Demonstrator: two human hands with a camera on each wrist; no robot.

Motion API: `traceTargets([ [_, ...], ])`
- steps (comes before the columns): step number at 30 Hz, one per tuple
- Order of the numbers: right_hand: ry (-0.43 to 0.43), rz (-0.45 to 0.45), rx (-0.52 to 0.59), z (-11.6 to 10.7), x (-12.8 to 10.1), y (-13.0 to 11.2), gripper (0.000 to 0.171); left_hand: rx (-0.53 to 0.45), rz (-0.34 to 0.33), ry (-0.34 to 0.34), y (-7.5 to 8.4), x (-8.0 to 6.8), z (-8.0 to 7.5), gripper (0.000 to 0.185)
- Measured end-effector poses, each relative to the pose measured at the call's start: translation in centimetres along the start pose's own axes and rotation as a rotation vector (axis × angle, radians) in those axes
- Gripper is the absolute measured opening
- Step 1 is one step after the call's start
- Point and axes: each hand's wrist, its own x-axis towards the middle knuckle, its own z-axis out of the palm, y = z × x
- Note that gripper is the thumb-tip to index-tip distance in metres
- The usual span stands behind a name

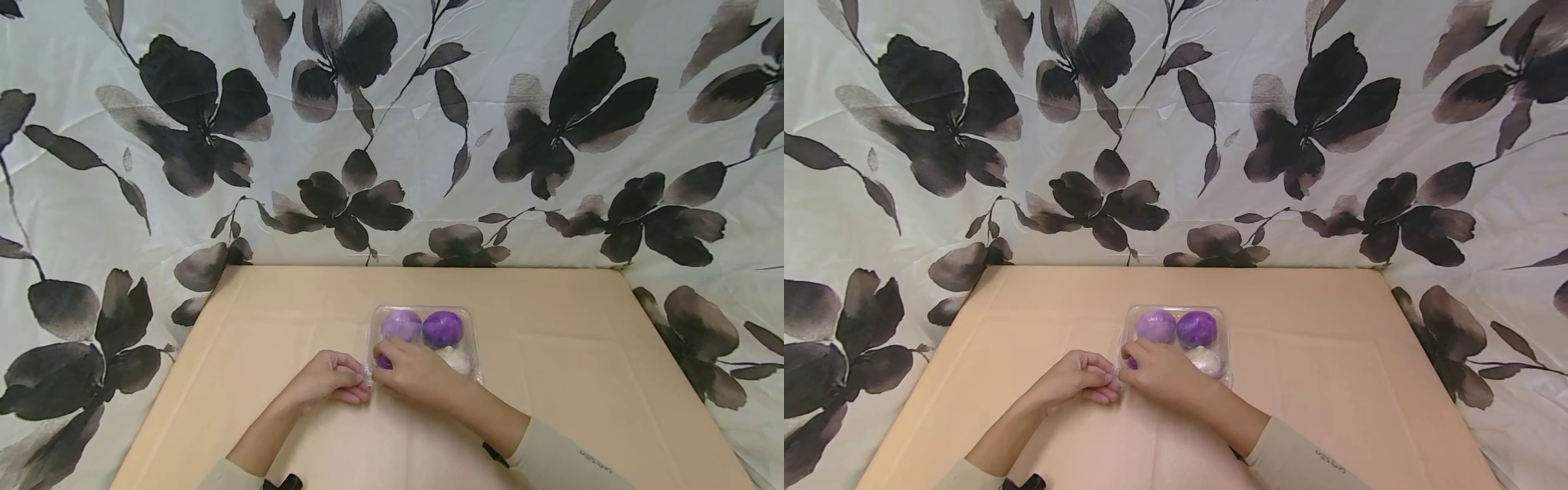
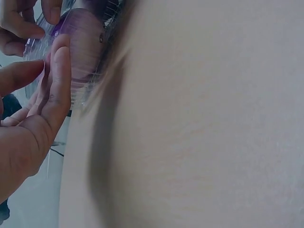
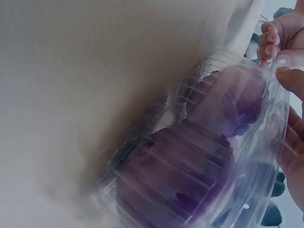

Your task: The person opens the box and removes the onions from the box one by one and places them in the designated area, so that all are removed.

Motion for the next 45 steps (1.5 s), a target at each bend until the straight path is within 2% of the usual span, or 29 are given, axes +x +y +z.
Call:
traceTargets([
  [4, 0.021, 0.003, -0.046, 0.0, 0.1, -0.5, 0.010, -0.005, -0.022, 0.005, -0.2, -0.1, -0.1, 0.021],
  [9, 0.017, 0.033, -0.042, 0.0, 0.1, -1.0, 0.005, -0.005, -0.033, 0.004, -0.3, -0.2, -0.1, 0.021],
  [17, 0.036, 0.043, -0.115, 0.0, 0.2, -1.4, 0.008, 0.004, -0.029, 0.004, 0.2, -0.1, -0.2, 0.018],
  [24, 0.057, 0.011, -0.158, 0.4, -0.1, -1.1, 0.015, 0.020, -0.010, 0.009, 0.2, 0.5, 0.0, 0.018],
  [37, 0.072, -0.004, -0.173, 0.8, -0.6, -0.4, 0.024, 0.062, -0.006, 0.078, 0.4, 1.6, 0.7, 0.012],
  [45, 0.140, 0.028, -0.158, -0.2, 0.0, 0.4, 0.009, 0.092, -0.007, 0.090, 0.4, 1.6, 0.7, 0.014],
])
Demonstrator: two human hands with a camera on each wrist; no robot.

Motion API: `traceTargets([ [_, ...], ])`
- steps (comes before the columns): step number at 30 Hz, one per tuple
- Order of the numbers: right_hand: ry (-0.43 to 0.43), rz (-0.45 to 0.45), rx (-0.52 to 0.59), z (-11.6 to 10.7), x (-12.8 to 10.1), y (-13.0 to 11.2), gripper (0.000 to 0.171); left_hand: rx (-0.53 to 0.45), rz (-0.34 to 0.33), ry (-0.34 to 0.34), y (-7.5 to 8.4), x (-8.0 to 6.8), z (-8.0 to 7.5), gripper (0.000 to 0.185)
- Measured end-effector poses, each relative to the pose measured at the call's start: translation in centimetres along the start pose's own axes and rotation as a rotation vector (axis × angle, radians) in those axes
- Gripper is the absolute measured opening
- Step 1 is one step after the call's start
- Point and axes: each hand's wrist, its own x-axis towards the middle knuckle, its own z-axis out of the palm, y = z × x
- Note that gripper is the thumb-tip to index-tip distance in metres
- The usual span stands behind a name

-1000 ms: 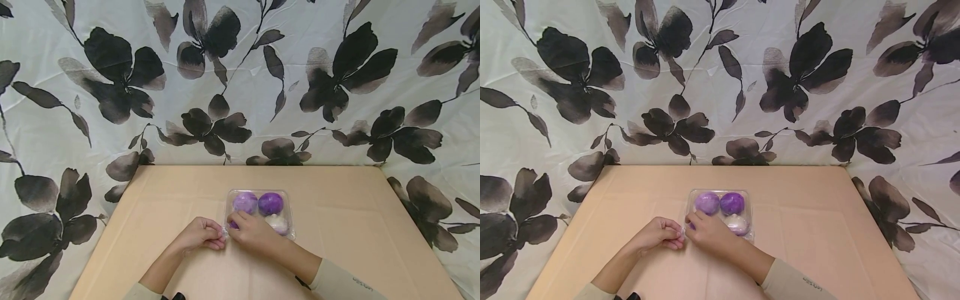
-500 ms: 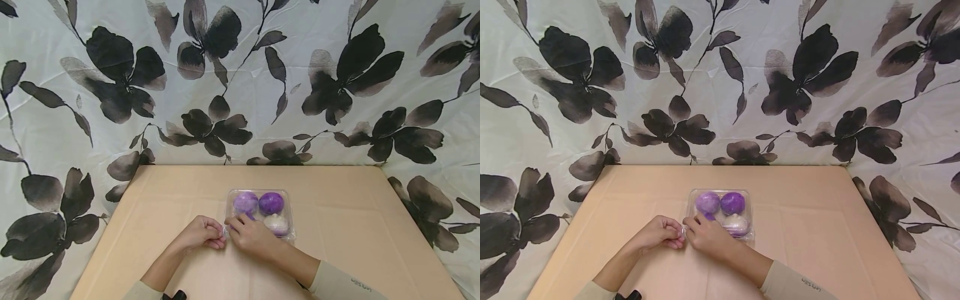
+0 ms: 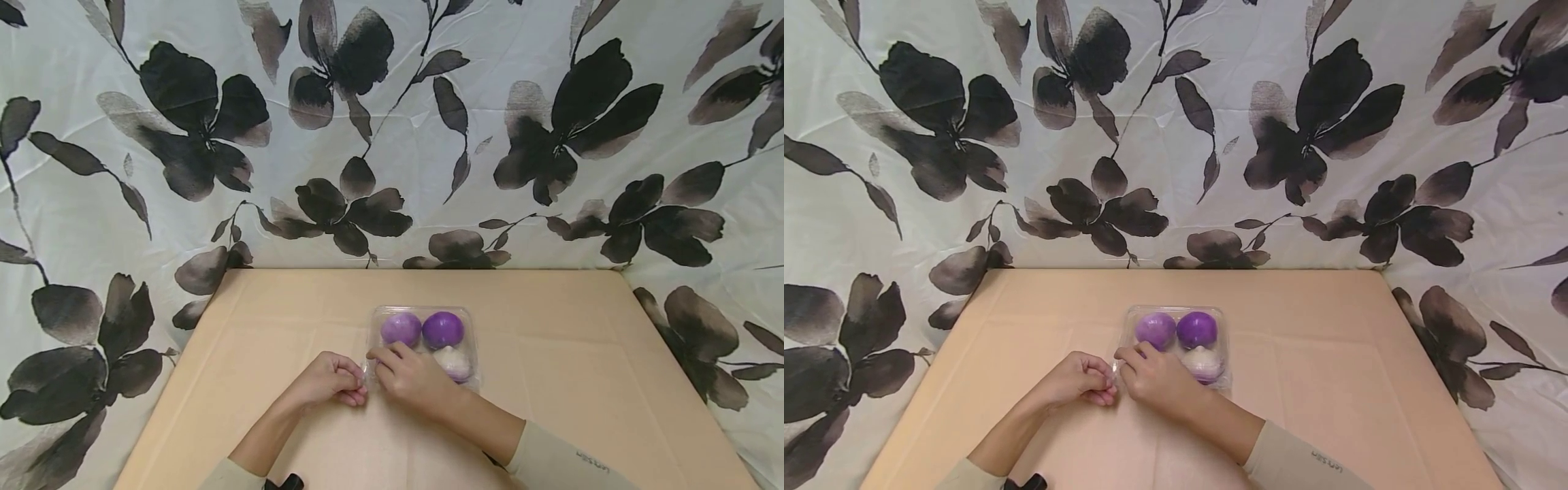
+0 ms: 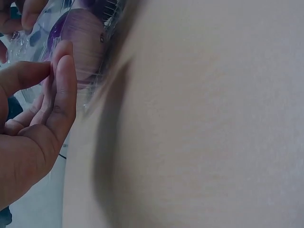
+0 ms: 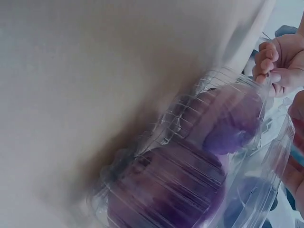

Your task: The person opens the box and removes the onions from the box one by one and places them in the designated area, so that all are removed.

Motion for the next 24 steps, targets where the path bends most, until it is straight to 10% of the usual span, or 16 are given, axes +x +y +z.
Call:
traceTargets([
  [24, 0.040, 0.152, 0.144, -3.5, 2.4, 2.6, 0.008, 0.004, -0.014, -0.019, 0.4, -0.6, -0.2, 0.016],
])
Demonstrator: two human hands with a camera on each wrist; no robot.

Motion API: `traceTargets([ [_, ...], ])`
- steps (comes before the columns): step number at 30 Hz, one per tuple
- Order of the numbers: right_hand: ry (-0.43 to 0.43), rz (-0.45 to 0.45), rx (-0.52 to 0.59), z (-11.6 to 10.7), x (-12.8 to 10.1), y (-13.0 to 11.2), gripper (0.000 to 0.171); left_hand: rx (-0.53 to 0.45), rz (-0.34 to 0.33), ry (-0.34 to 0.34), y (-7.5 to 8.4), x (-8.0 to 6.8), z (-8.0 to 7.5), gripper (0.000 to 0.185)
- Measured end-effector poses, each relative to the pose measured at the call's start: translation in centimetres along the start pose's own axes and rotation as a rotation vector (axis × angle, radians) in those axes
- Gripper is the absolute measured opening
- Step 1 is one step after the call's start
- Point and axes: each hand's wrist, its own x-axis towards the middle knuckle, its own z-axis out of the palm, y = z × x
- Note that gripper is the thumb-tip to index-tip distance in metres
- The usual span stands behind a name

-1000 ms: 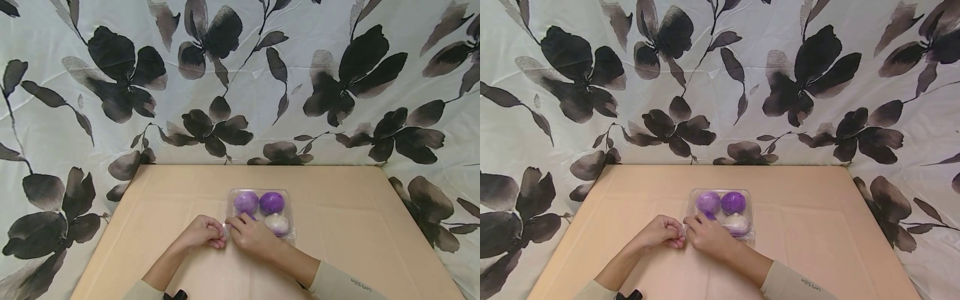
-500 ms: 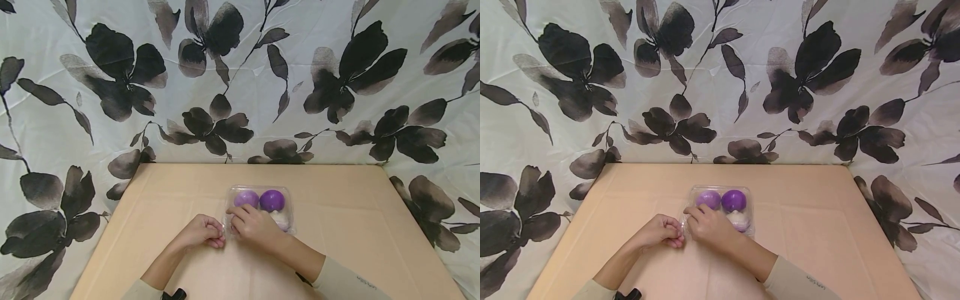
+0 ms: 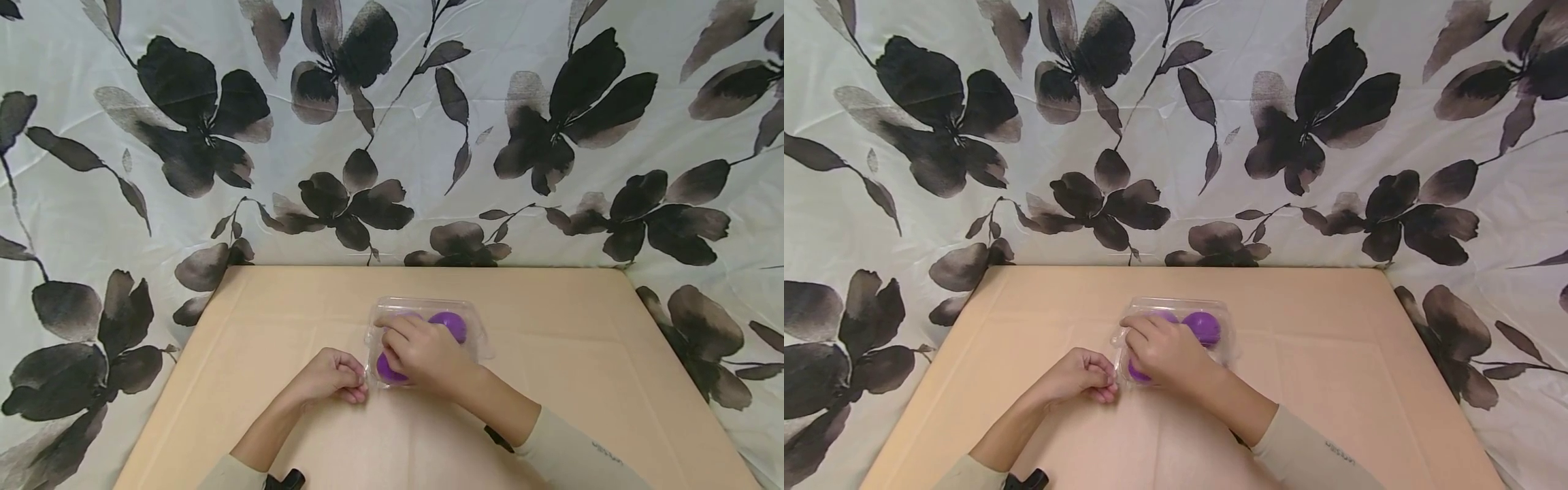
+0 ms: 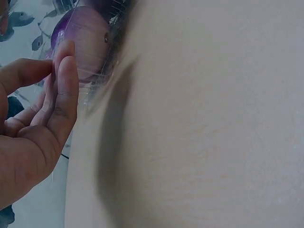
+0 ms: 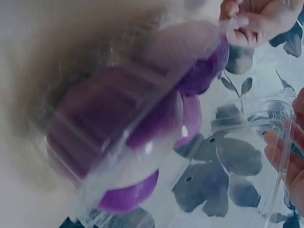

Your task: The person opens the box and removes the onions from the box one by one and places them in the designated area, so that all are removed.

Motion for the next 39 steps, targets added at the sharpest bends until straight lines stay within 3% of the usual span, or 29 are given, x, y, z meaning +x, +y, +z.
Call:
traceTargets([
  [18, -0.014, 0.031, 0.104, -2.1, -0.2, 4.9, 0.007, 0.002, -0.017, 0.019, -0.1, -0.1, 0.1, 0.015],
  [22, 0.003, 0.059, 0.110, -2.7, -0.5, 6.3, 0.012, 0.003, -0.009, 0.024, 0.1, 0.1, 0.2, 0.013],
  [30, 0.007, 0.031, 0.112, -3.6, -0.9, 8.2, 0.021, 0.008, -0.007, 0.020, 0.0, 0.4, 0.3, 0.011],
  [39, -0.023, 0.070, 0.116, -4.3, -1.9, 10.6, 0.032, 0.021, 0.001, 0.032, -0.3, 0.5, 0.3, 0.008],
])
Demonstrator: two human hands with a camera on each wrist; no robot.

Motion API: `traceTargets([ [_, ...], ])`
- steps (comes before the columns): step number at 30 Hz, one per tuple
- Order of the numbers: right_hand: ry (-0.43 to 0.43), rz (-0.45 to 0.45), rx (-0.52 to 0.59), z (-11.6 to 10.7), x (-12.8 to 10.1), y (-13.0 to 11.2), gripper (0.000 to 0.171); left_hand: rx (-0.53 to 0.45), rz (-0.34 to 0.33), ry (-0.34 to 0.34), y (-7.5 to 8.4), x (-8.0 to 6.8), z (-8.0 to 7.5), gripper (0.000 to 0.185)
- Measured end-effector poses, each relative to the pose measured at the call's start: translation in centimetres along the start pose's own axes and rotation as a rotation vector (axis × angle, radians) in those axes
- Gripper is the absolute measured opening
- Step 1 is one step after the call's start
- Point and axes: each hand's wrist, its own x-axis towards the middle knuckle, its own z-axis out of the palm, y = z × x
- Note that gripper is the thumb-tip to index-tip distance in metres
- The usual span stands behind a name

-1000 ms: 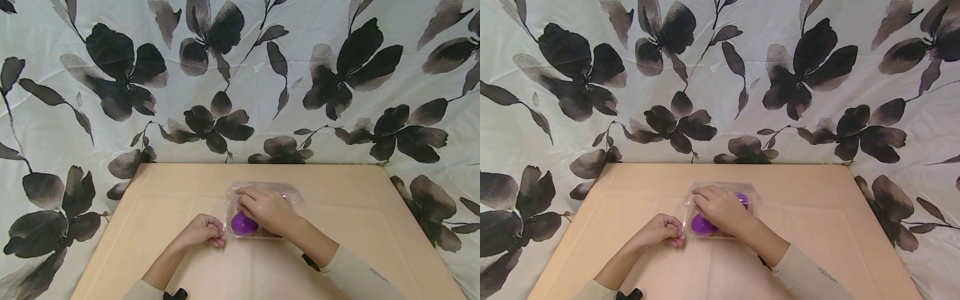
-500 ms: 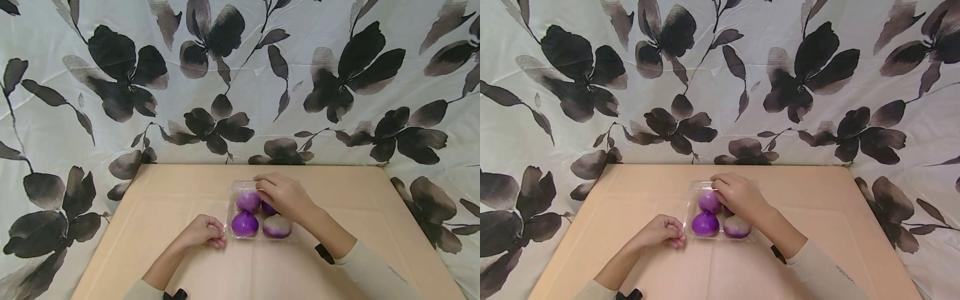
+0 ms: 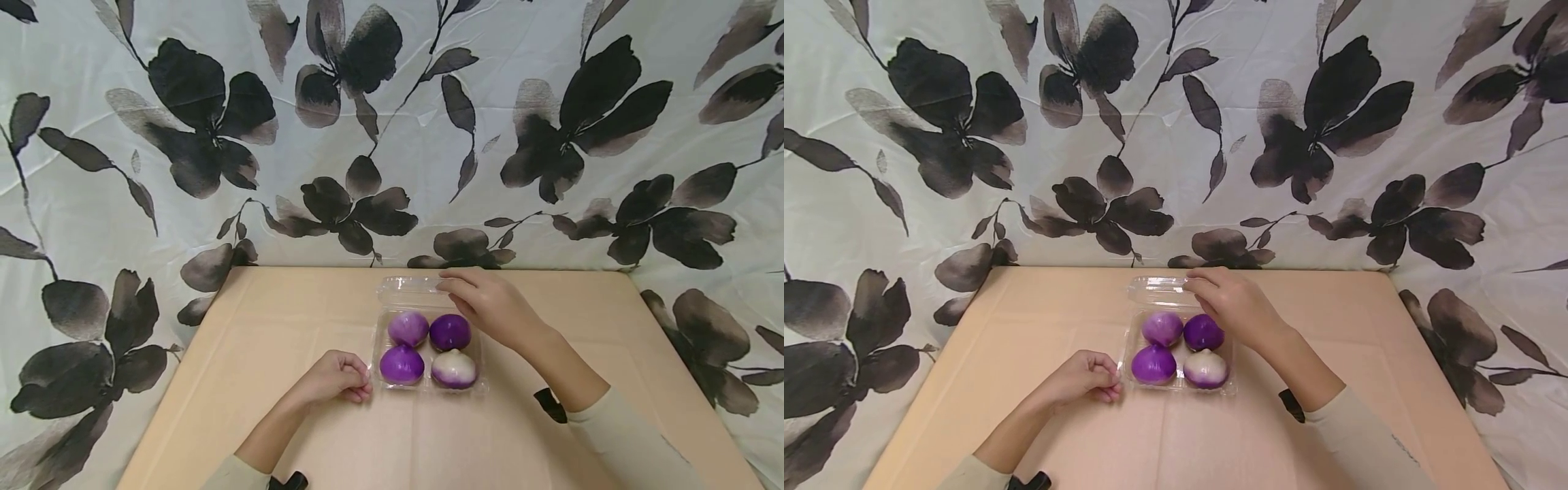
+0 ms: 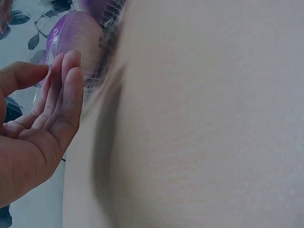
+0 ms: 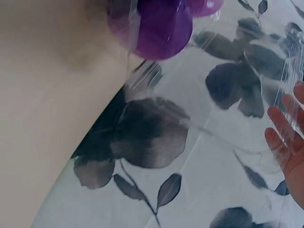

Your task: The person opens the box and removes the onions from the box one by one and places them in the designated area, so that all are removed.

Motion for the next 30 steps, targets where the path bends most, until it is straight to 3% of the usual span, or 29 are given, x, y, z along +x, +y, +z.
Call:
traceTargets([
  [15, 0.069, 0.199, 0.104, 0.0, -1.7, 3.1, 0.035, -0.039, -0.038, -0.006, 0.2, -0.4, 0.0, 0.011],
  [19, 0.060, 0.292, 0.155, 0.1, -1.9, 3.7, 0.034, -0.037, -0.039, -0.010, 0.3, -0.5, -0.1, 0.014],
  [27, 0.017, 0.560, 0.292, 0.3, -2.3, 4.3, 0.035, -0.039, -0.037, -0.015, 0.4, -0.8, -0.4, 0.013],
  [30, 0.019, 0.608, 0.352, 0.6, -2.4, 4.3, 0.036, -0.036, -0.041, -0.012, 0.3, -0.9, -0.3, 0.013],
])
